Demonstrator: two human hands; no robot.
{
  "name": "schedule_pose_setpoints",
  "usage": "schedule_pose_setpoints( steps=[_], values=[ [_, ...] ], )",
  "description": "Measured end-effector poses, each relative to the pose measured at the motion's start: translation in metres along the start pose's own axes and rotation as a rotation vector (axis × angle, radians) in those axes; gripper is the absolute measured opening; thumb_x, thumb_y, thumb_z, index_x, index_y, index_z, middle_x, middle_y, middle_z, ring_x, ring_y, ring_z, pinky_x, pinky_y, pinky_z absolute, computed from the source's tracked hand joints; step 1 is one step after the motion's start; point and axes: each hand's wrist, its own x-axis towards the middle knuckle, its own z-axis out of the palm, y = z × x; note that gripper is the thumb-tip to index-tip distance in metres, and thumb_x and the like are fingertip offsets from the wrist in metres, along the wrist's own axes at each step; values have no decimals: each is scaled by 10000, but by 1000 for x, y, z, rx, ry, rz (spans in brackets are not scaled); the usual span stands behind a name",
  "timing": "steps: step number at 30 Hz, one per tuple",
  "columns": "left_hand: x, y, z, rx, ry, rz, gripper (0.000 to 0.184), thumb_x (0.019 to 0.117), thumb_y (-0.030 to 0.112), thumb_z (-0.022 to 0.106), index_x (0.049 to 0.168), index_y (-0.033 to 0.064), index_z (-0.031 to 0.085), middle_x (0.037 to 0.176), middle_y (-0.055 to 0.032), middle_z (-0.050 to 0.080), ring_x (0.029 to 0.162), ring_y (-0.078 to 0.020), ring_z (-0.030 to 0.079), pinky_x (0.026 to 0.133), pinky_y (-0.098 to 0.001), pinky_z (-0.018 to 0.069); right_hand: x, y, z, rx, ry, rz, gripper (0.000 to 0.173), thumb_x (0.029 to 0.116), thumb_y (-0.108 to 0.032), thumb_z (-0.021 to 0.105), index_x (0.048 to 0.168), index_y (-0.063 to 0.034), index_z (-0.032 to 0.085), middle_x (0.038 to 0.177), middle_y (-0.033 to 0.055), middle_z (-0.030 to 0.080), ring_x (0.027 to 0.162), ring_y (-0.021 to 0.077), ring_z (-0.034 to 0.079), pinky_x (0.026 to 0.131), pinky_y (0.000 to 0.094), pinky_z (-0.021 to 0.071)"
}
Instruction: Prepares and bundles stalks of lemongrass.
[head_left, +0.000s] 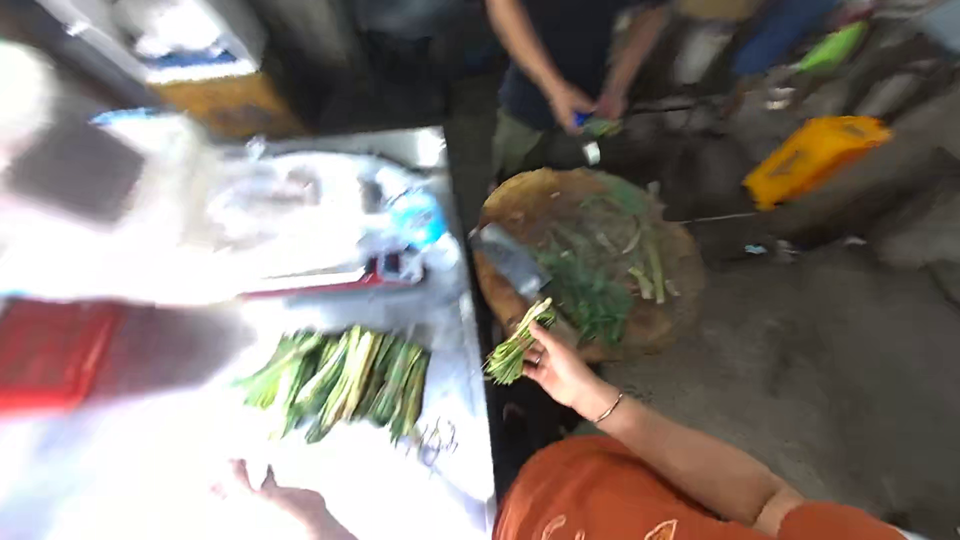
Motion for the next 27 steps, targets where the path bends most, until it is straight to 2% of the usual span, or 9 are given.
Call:
schedule_pose_setpoints(
  steps=[2, 4, 7, 11, 14, 17, 21, 25, 27],
  values=[
    [-15, -14, -7, 102, 75, -59, 527, 1073, 146, 442, 1496, -135, 304, 1514, -318, 384, 1365, -276, 429, 1134, -370, 360, 4, 23, 5, -116, -19, 54, 427, 1106, -333, 450, 1363, 5, 503, 1111, 135, 671, 968, 213, 691, 854, 385, 592],
    [-28, -26, -10, 165, 30, -163, 573, 1053, 129, 506, 1509, -139, 286, 1497, -353, 394, 1352, -313, 454, 1134, -384, 372, 8, 38, 11, -231, -33, 62, 414, 1106, -324, 453, 1334, 15, 520, 1082, 133, 669, 938, 203, 687, 831, 369, 589],
    [-45, -40, -3, 132, 44, -289, 601, 1053, 180, 539, 1539, -74, 292, 1383, -322, 502, 1172, -308, 571, 985, -437, 493, 17, 57, 21, -342, -100, 87, 401, 1111, -321, 438, 1304, 16, 537, 1028, 121, 675, 884, 191, 688, 800, 358, 593],
    [-54, -57, 25, -40, 10, -309, 723, 1050, 246, 565, 1614, 56, 154, 1452, -276, 484, 1202, -330, 595, 980, -479, 524, 37, 76, 39, -521, -138, 96, 409, 1110, -313, 450, 1355, 14, 475, 1009, 131, 639, 825, 192, 668, 744, 347, 585],
    [-54, -53, 40, -47, -22, -263, 826, 1014, 170, 629, 1612, 42, 74, 1402, -277, 531, 1219, -310, 606, 1024, -459, 512, 54, 86, 54, -693, -160, 33, 488, 1088, -259, 521, 1455, 18, 358, 1118, 196, 614, 862, 220, 669, 736, 349, 574],
    [-51, -45, 43, 9, -119, -289, 784, 992, 128, 655, 1593, -1, 168, 1424, -285, 524, 1280, -324, 576, 1069, -462, 484, 63, 89, 60, -783, -198, 11, 655, 1051, -176, 588, 1569, -9, 223, 1236, 254, 589, 926, 256, 684, 771, 366, 583],
    [-50, -41, 42, 72, -208, -294, 613, 1000, 146, 652, 1497, -50, 351, 1371, -268, 575, 1237, -302, 606, 1045, -450, 498, 67, 90, 54, -740, -223, 36, 645, 1038, -115, 587, 1567, -22, 230, 1292, 264, 554, 953, 272, 678, 796, 388, 586],
    [-44, -35, 32, 199, -232, -270, 514, 1010, 200, 637, 1419, -62, 466, 1224, -242, 643, 1056, -265, 649, 907, -429, 526, 63, 86, 46, -691, -234, 62, 609, 1038, -64, 567, 1556, -21, 249, 1222, 248, 585, 916, 265, 699, 780, 376, 600],
    [-35, -32, 22, 280, -237, -229, 487, 1017, 210, 620, 1395, -70, 493, 1180, -239, 652, 1041, -282, 648, 917, -450, 520, 61, 84, 43, -698, -250, 49, 601, 1035, -51, 564, 1550, -15, 257, 1188, 239, 602, 913, 262, 708, 776, 372, 606]
  ],
)
